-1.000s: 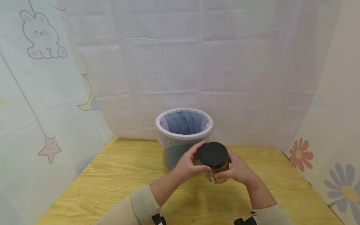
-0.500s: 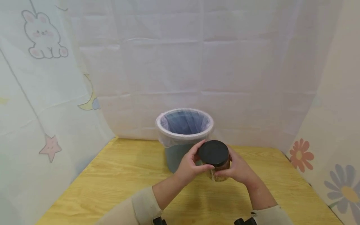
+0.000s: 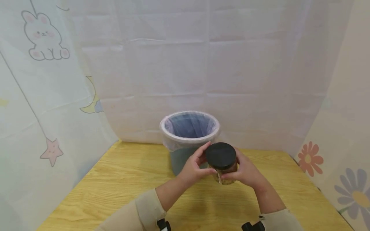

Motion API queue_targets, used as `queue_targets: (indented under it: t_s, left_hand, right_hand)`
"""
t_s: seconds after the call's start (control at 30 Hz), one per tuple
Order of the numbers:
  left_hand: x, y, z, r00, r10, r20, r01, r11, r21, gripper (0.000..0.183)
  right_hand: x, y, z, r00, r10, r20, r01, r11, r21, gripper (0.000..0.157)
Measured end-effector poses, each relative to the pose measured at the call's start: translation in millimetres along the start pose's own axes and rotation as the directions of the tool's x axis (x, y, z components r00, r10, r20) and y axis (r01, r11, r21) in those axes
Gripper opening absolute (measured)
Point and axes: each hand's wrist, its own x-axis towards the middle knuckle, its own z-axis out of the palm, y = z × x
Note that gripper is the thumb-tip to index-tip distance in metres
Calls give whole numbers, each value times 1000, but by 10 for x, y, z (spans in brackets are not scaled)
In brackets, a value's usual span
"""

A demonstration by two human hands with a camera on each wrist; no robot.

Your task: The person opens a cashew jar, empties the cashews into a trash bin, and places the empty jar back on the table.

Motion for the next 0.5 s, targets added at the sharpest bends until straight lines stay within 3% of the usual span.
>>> queue_targets:
  t_s: [0.23, 0.5]
  left_hand:
    - [15, 97, -133, 982, 65, 176, -49, 994, -95, 92]
    - [43, 193, -229, 961, 88, 261, -63, 993, -102, 88]
  right_hand:
    - [-7, 9, -39, 999, -13, 35, 12, 999, 38, 87]
    - [-24, -3, -55, 997, -41, 72, 35, 996, 83, 84]
